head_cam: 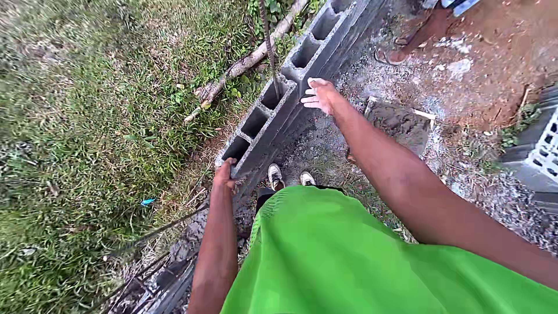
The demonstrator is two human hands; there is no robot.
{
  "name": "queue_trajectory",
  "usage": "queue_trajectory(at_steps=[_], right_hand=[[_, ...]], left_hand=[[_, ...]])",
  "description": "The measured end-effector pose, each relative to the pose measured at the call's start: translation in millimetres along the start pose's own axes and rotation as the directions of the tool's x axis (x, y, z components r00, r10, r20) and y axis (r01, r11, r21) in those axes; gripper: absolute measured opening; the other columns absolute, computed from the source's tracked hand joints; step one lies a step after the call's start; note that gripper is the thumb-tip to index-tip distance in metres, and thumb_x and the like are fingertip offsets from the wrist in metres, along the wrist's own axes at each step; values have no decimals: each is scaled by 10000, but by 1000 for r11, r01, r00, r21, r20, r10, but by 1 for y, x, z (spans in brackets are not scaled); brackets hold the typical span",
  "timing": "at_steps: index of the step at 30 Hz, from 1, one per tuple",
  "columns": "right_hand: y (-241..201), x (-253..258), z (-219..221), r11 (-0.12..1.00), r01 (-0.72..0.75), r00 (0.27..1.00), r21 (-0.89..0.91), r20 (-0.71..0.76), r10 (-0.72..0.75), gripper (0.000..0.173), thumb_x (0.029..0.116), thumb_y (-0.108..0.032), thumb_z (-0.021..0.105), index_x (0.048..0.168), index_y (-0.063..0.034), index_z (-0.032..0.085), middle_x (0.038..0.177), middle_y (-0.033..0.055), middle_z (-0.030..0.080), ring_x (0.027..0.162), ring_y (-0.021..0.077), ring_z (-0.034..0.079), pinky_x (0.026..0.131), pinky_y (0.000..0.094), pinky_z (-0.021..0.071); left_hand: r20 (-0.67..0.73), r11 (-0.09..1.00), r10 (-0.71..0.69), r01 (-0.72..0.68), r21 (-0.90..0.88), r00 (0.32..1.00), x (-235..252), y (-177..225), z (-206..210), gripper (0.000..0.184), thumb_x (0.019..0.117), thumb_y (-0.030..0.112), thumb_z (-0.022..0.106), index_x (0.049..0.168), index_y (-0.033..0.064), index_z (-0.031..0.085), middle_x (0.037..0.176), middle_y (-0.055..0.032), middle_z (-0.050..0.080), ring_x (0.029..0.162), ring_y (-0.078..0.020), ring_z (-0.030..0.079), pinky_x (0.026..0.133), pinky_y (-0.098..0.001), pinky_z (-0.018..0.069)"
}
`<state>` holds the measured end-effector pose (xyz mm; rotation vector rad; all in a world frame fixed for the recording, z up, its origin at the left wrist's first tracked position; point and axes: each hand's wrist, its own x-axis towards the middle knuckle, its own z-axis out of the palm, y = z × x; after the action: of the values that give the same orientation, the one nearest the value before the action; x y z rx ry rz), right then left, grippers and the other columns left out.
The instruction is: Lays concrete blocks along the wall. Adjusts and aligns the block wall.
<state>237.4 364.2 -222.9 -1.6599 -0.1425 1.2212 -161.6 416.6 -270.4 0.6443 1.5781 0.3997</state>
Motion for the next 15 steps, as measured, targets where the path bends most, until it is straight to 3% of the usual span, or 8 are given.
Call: queue_trajectory(at_steps=[4,7,11,15], right_hand=[[19,-3,-78,977,35,988,211,-155,-2,412,1122,-261,426,1478,-59,468,1298,207,658,1011,304,732,835,423,626],[61,-11,-118,961,-32,965,276,-242,102,381,1117,-225,436,1448,-45,486,1246,199,671,979,276,728,824,398,617],[122,-27,-133,949,-136,951,283,-233,205,369,1117,-233,438,1415,-29,513,1195,191,681,942,261,724,811,397,610],[146,-31,-119,954,-118,962,276,-205,178,357,1106,-310,493,1240,0,611,987,115,684,782,170,689,711,323,593]], left_hand=[[-9,997,70,-70,29,997,-3,3,-9,585,966,232,637,1503,174,411,1340,-174,598,1151,-354,628,851,-612,555],[-50,996,80,-78,36,996,-7,1,-2,506,975,195,612,1452,136,455,1275,-186,620,1087,-344,649,815,-581,567],[-120,997,71,-65,50,990,-10,-4,11,492,1021,216,576,1476,125,415,1285,-202,604,1099,-349,636,833,-590,558],[-162,998,48,-40,50,986,-11,-3,16,472,1047,254,545,1475,104,413,1278,-216,613,1088,-356,646,831,-581,563]])
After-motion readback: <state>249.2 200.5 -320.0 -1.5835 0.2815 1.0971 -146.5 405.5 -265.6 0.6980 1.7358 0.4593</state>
